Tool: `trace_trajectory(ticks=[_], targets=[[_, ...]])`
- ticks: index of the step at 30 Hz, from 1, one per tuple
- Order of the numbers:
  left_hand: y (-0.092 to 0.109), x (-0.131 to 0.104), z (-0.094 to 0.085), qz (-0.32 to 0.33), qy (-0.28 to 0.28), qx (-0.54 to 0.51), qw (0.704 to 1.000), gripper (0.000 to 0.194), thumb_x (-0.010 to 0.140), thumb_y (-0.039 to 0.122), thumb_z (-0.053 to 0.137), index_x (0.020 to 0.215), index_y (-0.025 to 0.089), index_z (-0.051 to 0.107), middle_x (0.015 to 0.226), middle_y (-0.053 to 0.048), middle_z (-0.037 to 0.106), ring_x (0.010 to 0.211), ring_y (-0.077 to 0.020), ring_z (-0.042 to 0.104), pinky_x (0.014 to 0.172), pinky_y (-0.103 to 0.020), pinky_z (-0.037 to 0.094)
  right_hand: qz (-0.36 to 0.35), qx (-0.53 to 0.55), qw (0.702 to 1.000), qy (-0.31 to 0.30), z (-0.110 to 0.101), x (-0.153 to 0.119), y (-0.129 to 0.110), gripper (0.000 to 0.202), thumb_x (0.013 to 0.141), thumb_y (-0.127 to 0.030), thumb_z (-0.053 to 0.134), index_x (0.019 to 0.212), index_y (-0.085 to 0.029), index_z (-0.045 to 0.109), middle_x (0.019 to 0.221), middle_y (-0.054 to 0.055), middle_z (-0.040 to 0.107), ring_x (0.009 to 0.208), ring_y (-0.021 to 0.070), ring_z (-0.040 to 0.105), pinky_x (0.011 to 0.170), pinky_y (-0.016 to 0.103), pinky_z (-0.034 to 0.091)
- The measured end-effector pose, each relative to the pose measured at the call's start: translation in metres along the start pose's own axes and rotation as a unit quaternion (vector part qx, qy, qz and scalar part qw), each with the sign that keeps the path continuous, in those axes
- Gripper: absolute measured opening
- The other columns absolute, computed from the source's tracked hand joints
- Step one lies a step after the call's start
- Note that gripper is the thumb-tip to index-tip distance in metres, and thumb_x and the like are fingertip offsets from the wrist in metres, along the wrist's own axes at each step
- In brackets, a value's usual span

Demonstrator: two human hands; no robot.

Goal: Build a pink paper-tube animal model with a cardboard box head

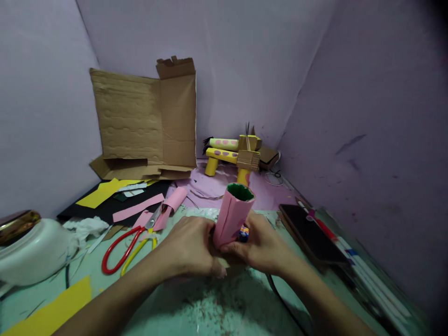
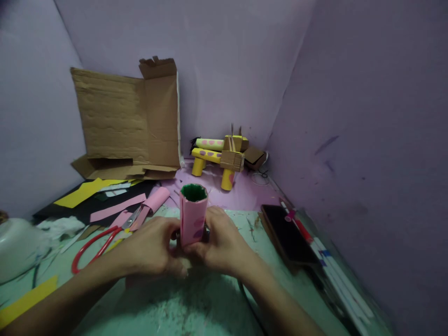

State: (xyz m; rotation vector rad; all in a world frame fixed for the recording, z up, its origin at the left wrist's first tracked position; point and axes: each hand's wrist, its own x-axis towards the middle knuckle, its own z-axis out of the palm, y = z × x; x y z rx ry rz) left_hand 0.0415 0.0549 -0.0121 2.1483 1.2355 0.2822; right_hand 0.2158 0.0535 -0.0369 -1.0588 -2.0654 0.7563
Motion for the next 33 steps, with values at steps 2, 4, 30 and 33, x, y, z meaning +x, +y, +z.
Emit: trace_trajectory(ticks=[2,4,30,33], targets=[[-0.003,0.001,0.002,-0.008,-0.005,-0.004,1.0,0.028,0.048,0.033,0.068,0.071,0.018,0.068,0.068,0.001,0.065,0.06,-0.0175,0.057,0.052,-0.025,0.036,0.006,-0.007,1.0,-0.007,0.002,0.0,0.002,0.014,0.064,-0.017,0.072,0.074,-0.019,0.062,0.078,0.002,0.062,0.073,0.0198,0.056,0.066,0.033,0.043],[-0.005,0.0,0.003,-0.006,-0.009,-0.019,1.0,0.032,0.047,0.031,0.068,0.076,0.018,0.068,0.07,0.001,0.066,0.061,-0.0171,0.057,0.052,-0.025,0.037,0.011,-0.018,1.0,-0.014,0.004,0.0,0.003,0.015,0.063,-0.017,0.072,0.074,-0.019,0.062,0.078,0.002,0.062,0.073,0.0195,0.055,0.065,0.032,0.043],[-0.012,-0.015,0.018,0.015,0.049,0.029,0.998,0.045,0.052,0.037,0.071,0.094,0.023,0.063,0.091,-0.005,0.064,0.089,-0.0284,0.056,0.077,-0.042,0.04,0.019,-0.056,0.998,-0.017,0.009,-0.003,-0.003,0.018,0.06,-0.007,0.066,0.07,-0.019,0.057,0.072,-0.002,0.056,0.07,0.0172,0.051,0.074,0.036,0.041],[-0.013,-0.014,0.019,0.012,0.05,0.033,0.998,0.04,0.053,0.036,0.07,0.09,0.022,0.063,0.088,-0.004,0.064,0.087,-0.027,0.056,0.077,-0.04,0.041,0.016,-0.073,0.997,-0.013,0.009,-0.003,-0.004,0.018,0.061,-0.007,0.067,0.07,-0.018,0.058,0.073,-0.001,0.058,0.074,0.0185,0.053,0.077,0.039,0.041]])
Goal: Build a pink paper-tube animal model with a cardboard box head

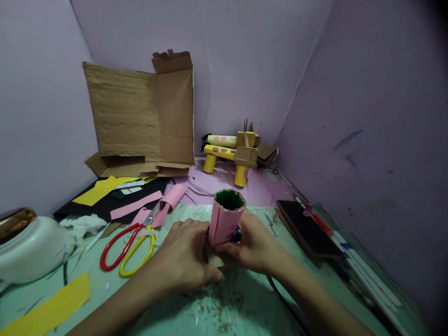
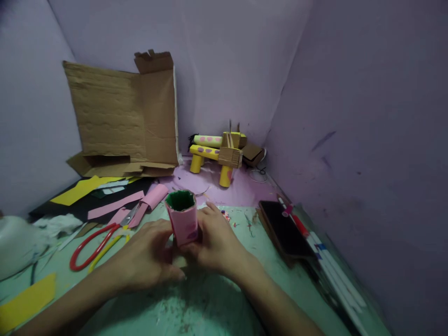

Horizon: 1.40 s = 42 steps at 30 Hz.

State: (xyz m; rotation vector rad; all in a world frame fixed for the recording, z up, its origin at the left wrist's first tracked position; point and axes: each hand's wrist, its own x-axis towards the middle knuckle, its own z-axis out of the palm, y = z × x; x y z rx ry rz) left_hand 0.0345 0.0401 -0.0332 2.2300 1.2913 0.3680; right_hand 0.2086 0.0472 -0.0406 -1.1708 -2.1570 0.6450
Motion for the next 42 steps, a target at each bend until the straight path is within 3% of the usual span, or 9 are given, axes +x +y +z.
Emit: trace_trajectory(ticks=[7,10,14,16,20,23,27,34,42], targets=[[0.003,0.0,0.003,-0.012,-0.004,-0.08,0.997,0.03,0.064,0.039,0.061,0.087,0.019,0.064,0.077,-0.002,0.066,0.068,-0.0188,0.057,0.06,-0.029,0.042,-0.016,0.09,0.996,0.025,-0.012,0.0,-0.001,0.052,0.053,-0.033,0.082,0.098,-0.02,0.061,0.102,0.007,0.065,0.094,0.0276,0.058,0.082,0.045,0.045],[0.003,0.0,-0.008,-0.071,0.002,-0.069,0.995,0.042,0.06,0.044,0.065,0.094,0.019,0.065,0.081,-0.003,0.067,0.067,-0.0203,0.059,0.059,-0.03,0.042,0.01,0.136,0.975,0.178,-0.028,-0.002,0.008,0.068,0.059,-0.04,0.078,0.119,-0.021,0.052,0.113,0.01,0.062,0.107,0.0281,0.056,0.09,0.045,0.042],[-0.007,0.0,-0.028,-0.121,0.042,-0.027,0.991,0.06,0.054,0.048,0.07,0.106,0.021,0.062,0.095,-0.006,0.068,0.078,-0.026,0.061,0.066,-0.035,0.044,0.118,0.096,0.918,0.366,-0.048,-0.014,0.04,0.036,0.071,-0.04,0.066,0.099,-0.019,0.06,0.09,0.008,0.067,0.084,0.0227,0.063,0.076,0.037,0.048],[-0.016,0.001,-0.036,-0.121,0.057,-0.033,0.99,0.064,0.054,0.048,0.069,0.111,0.021,0.06,0.103,-0.007,0.067,0.086,-0.0279,0.061,0.071,-0.037,0.045,0.214,0.052,0.926,0.306,-0.051,-0.021,0.057,0.03,0.07,-0.043,0.064,0.083,-0.017,0.063,0.076,0.007,0.067,0.068,0.0209,0.062,0.062,0.032,0.047],[-0.032,0.002,-0.046,-0.131,0.079,-0.051,0.987,0.063,0.054,0.046,0.069,0.111,0.02,0.061,0.101,-0.008,0.068,0.088,-0.0287,0.062,0.075,-0.037,0.045,0.279,-0.022,0.959,0.045,-0.037,-0.026,0.071,0.037,0.075,-0.052,0.054,0.069,-0.016,0.064,0.066,0.006,0.067,0.061,0.0199,0.059,0.051,0.027,0.038],[-0.038,0.003,-0.05,-0.163,0.082,-0.045,0.982,0.069,0.055,0.048,0.068,0.116,0.017,0.059,0.098,-0.008,0.069,0.083,-0.0292,0.062,0.072,-0.038,0.045,0.302,-0.118,0.946,-0.028,-0.018,-0.021,0.059,0.04,0.068,-0.058,0.057,0.067,-0.018,0.064,0.064,0.005,0.066,0.059,0.0194,0.057,0.047,0.027,0.03],[-0.042,0.005,-0.052,-0.183,0.085,-0.04,0.979,0.077,0.055,0.051,0.069,0.122,0.017,0.054,0.104,-0.01,0.067,0.084,-0.0293,0.061,0.07,-0.037,0.045,0.319,-0.172,0.931,-0.03,-0.002,-0.013,0.047,0.022,0.063,-0.04,0.064,0.059,-0.019,0.056,0.055,0.002,0.058,0.054,0.0171,0.05,0.045,0.027,0.021],[-0.051,0.001,-0.05,-0.158,0.119,-0.096,0.976,0.067,0.057,0.045,0.069,0.118,0.018,0.058,0.102,-0.01,0.068,0.084,-0.0295,0.064,0.071,-0.039,0.047,0.393,0.163,0.905,0.013,-0.012,-0.014,0.06,0.016,0.063,-0.029,0.056,0.073,-0.02,0.048,0.045,-0.007,0.045,0.04,0.011,0.044,0.039,0.022,0.03],[-0.046,0.002,-0.047,-0.157,0.143,-0.097,0.972,0.061,0.059,0.045,0.066,0.112,0.017,0.061,0.1,-0.011,0.069,0.085,-0.0297,0.064,0.074,-0.039,0.047,0.285,0.379,0.871,0.129,-0.033,-0.023,0.048,0.038,0.062,-0.045,0.073,0.078,-0.017,0.051,0.051,-0.004,0.051,0.041,0.007,0.041,0.04,0.019,0.035]])
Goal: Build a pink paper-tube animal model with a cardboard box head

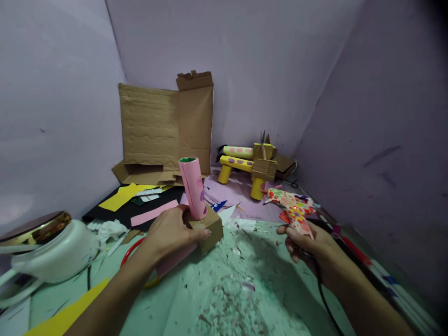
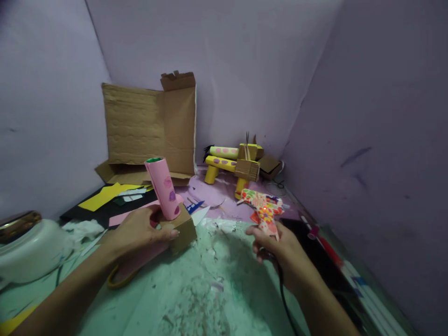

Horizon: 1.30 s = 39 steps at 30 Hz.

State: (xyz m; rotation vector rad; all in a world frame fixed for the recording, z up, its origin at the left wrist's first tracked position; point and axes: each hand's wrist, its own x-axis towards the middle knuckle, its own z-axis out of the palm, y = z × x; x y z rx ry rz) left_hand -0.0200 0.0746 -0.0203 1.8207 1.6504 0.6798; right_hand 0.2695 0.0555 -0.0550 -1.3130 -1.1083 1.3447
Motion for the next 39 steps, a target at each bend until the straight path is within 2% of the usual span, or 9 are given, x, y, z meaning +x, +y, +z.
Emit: trace_trajectory(ticks=[4,9,13,18,25,29,32,35,39], targets=[[0.007,-0.003,0.007,-0.009,0.026,0.068,0.997,0.06,0.057,0.056,0.063,0.105,0.019,0.063,0.096,-0.011,0.069,0.084,-0.0324,0.062,0.071,-0.042,0.045,-0.039,0.009,0.997,-0.073,0.014,-0.01,0.003,0.041,0.074,-0.057,0.058,0.084,-0.018,0.054,0.045,-0.006,0.045,0.035,0.006,0.026,0.033,0.019,0.017],[0.011,-0.007,0.013,-0.011,0.036,0.114,0.993,0.058,0.055,0.06,0.063,0.099,0.023,0.065,0.09,-0.009,0.069,0.077,-0.0315,0.062,0.062,-0.039,0.042,-0.124,-0.126,0.982,-0.073,0.031,-0.024,0.003,0.028,0.08,-0.045,0.055,0.072,-0.019,0.058,0.061,0.003,0.061,0.05,0.013,0.05,0.045,0.024,0.039],[0.012,-0.011,0.015,0.001,0.038,0.128,0.991,0.05,0.057,0.055,0.064,0.096,0.024,0.065,0.085,-0.007,0.069,0.074,-0.0294,0.062,0.06,-0.036,0.041,-0.172,-0.199,0.962,-0.074,0.037,-0.031,-0.001,0.022,0.078,-0.04,0.056,0.075,-0.019,0.06,0.061,0.0,0.057,0.054,0.0142,0.049,0.049,0.025,0.042],[0.019,-0.015,0.017,0.01,0.051,0.168,0.984,0.048,0.055,0.06,0.064,0.084,0.021,0.065,0.079,-0.008,0.069,0.075,-0.032,0.062,0.065,-0.04,0.042,-0.171,-0.173,0.968,-0.062,0.037,-0.03,0.002,0.019,0.076,-0.036,0.06,0.087,-0.02,0.06,0.066,-0.001,0.053,0.053,0.0121,0.042,0.045,0.022,0.038],[0.014,-0.009,0.02,-0.003,0.074,0.081,0.994,0.058,0.054,0.056,0.067,0.102,0.022,0.063,0.092,-0.01,0.069,0.079,-0.0315,0.062,0.065,-0.04,0.044,-0.151,-0.102,0.983,-0.022,0.032,-0.028,0.002,0.022,0.073,-0.039,0.063,0.067,-0.019,0.055,0.056,-0.004,0.039,0.048,0.0101,0.032,0.042,0.022,0.028],[0.013,-0.007,0.029,0.024,0.031,0.034,0.999,0.061,0.056,0.052,0.067,0.11,0.024,0.062,0.094,-0.009,0.07,0.08,-0.031,0.063,0.066,-0.041,0.045,-0.138,-0.023,0.99,0.005,0.026,-0.027,0.004,0.031,0.073,-0.042,0.063,0.06,-0.02,0.046,0.05,-0.005,0.037,0.045,0.0091,0.031,0.042,0.023,0.026],[0.013,-0.006,0.029,0.022,0.008,0.022,0.999,0.061,0.058,0.052,0.065,0.111,0.021,0.062,0.096,-0.011,0.07,0.082,-0.0312,0.063,0.069,-0.043,0.046,-0.176,-0.069,0.982,0.018,0.022,-0.025,0.008,0.026,0.075,-0.041,0.062,0.064,-0.019,0.053,0.048,-0.005,0.041,0.042,0.0099,0.035,0.039,0.023,0.029],[0.012,-0.003,0.023,0.018,0.014,0.012,1.0,0.059,0.06,0.052,0.063,0.11,0.02,0.063,0.1,-0.012,0.069,0.089,-0.0333,0.063,0.076,-0.046,0.046,-0.309,-0.198,0.928,0.072,0.022,-0.024,0.011,0.015,0.078,-0.03,0.06,0.088,-0.02,0.065,0.058,0.0,0.058,0.048,0.0158,0.053,0.043,0.025,0.041],[0.011,0.0,0.017,0.024,0.016,-0.026,0.999,0.054,0.062,0.045,0.063,0.108,0.019,0.064,0.098,-0.012,0.07,0.092,-0.0332,0.063,0.078,-0.045,0.048,-0.528,-0.303,0.791,0.064,0.024,-0.026,0.007,0.047,0.079,-0.02,0.057,0.124,-0.029,0.051,0.099,0.007,0.071,0.082,0.0246,0.068,0.066,0.032,0.054]])
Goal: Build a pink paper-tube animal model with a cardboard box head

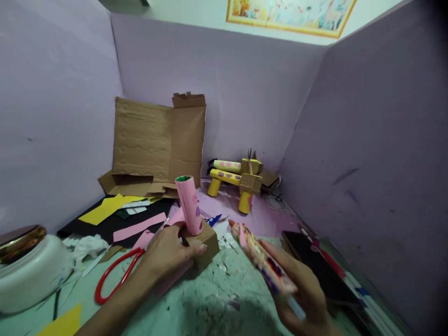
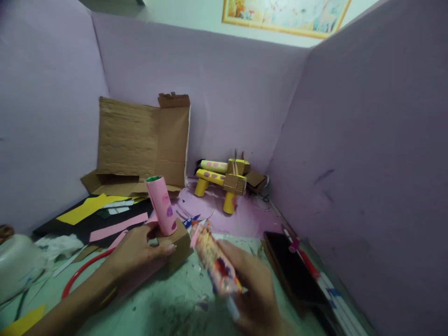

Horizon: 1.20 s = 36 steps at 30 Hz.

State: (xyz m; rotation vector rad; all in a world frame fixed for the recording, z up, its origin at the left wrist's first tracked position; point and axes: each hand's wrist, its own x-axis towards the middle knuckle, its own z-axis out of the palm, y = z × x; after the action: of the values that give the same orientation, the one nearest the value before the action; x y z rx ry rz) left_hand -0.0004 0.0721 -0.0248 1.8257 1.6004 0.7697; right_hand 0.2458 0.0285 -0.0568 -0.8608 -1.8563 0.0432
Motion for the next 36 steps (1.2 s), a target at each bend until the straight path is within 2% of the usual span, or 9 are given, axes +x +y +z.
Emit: trace_trajectory(ticks=[5,9,14,18,21,24,26,31,36], targets=[[0.0,0.0,-0.006,-0.014,0.016,-0.053,0.998,0.053,0.067,0.047,0.059,0.11,0.015,0.061,0.106,-0.013,0.068,0.097,-0.0325,0.062,0.079,-0.042,0.048,-0.148,-0.164,0.975,-0.001,0.0,0.003,0.003,0.064,0.074,-0.005,0.054,0.134,-0.025,0.042,0.104,0.009,0.071,0.077,0.0221,0.07,0.059,0.031,0.053],[-0.004,0.0,-0.01,-0.043,0.055,-0.071,0.995,0.058,0.07,0.052,0.055,0.111,0.012,0.057,0.107,-0.014,0.067,0.098,-0.0336,0.061,0.08,-0.043,0.047,-0.146,-0.245,0.958,0.02,0.007,0.0,0.009,0.064,0.074,0.0,0.05,0.133,-0.027,0.045,0.105,0.005,0.07,0.07,0.0181,0.07,0.062,0.029,0.053],[-0.004,-0.001,0.004,-0.046,0.032,-0.019,0.998,0.055,0.067,0.05,0.058,0.109,0.015,0.057,0.105,-0.014,0.067,0.094,-0.0324,0.062,0.075,-0.041,0.047,-0.14,-0.239,0.96,0.035,0.017,-0.009,0.012,0.066,0.075,0.0,0.05,0.135,-0.026,0.042,0.106,0.006,0.07,0.075,0.0189,0.07,0.065,0.03,0.053],[0.002,-0.003,0.016,-0.029,-0.031,-0.013,0.999,0.05,0.066,0.046,0.061,0.105,0.015,0.059,0.099,-0.012,0.068,0.086,-0.0291,0.063,0.071,-0.039,0.047,-0.074,-0.163,0.979,0.103,0.026,-0.019,0.012,0.057,0.078,-0.011,0.053,0.133,-0.021,0.044,0.117,0.014,0.064,0.102,0.0262,0.063,0.078,0.036,0.053],[0.007,-0.004,0.015,-0.02,-0.047,-0.018,0.999,0.051,0.065,0.045,0.061,0.106,0.015,0.059,0.101,-0.012,0.067,0.085,-0.0279,0.062,0.073,-0.039,0.047,0.104,-0.046,0.984,0.139,0.033,-0.018,0.007,0.033,0.08,-0.024,0.055,0.113,-0.019,0.058,0.11,0.014,0.066,0.1,0.029,0.063,0.08,0.041,0.052],[0.011,-0.005,0.009,-0.017,-0.078,-0.03,0.996,0.051,0.067,0.04,0.059,0.111,0.015,0.057,0.104,-0.012,0.066,0.085,-0.0265,0.062,0.075,-0.039,0.047,0.35,0.121,0.919,0.135,0.038,-0.007,0.002,0.025,0.077,-0.036,0.06,0.095,-0.018,0.061,0.083,0.009,0.069,0.071,0.0231,0.065,0.063,0.035,0.054],[0.013,-0.007,0.008,-0.017,-0.09,-0.034,0.995,0.052,0.067,0.037,0.058,0.113,0.014,0.055,0.104,-0.011,0.066,0.085,-0.0259,0.062,0.075,-0.039,0.047,0.427,0.247,0.858,0.144,0.041,0.003,0.0,0.033,0.074,-0.04,0.063,0.097,-0.017,0.06,0.083,0.007,0.068,0.06,0.0171,0.061,0.051,0.028,0.051],[0.011,-0.008,0.014,-0.009,-0.092,-0.03,0.995,0.051,0.064,0.034,0.06,0.11,0.014,0.056,0.108,-0.012,0.065,0.09,-0.027,0.061,0.078,-0.038,0.047,0.472,0.439,0.749,0.156,0.046,0.015,0.001,0.044,0.068,-0.035,0.069,0.106,-0.019,0.054,0.12,0.009,0.058,0.061,0.0127,0.063,0.046,0.023,0.05],[0.004,-0.007,0.018,0.008,-0.115,-0.012,0.993,0.05,0.063,0.033,0.062,0.109,0.014,0.055,0.106,-0.009,0.064,0.09,-0.0251,0.06,0.077,-0.036,0.046,0.498,0.496,0.697,0.137,0.044,0.012,0.0,0.036,0.068,-0.03,0.07,0.1,-0.015,0.059,0.101,0.01,0.069,0.055,0.0145,0.065,0.044,0.023,0.05]])
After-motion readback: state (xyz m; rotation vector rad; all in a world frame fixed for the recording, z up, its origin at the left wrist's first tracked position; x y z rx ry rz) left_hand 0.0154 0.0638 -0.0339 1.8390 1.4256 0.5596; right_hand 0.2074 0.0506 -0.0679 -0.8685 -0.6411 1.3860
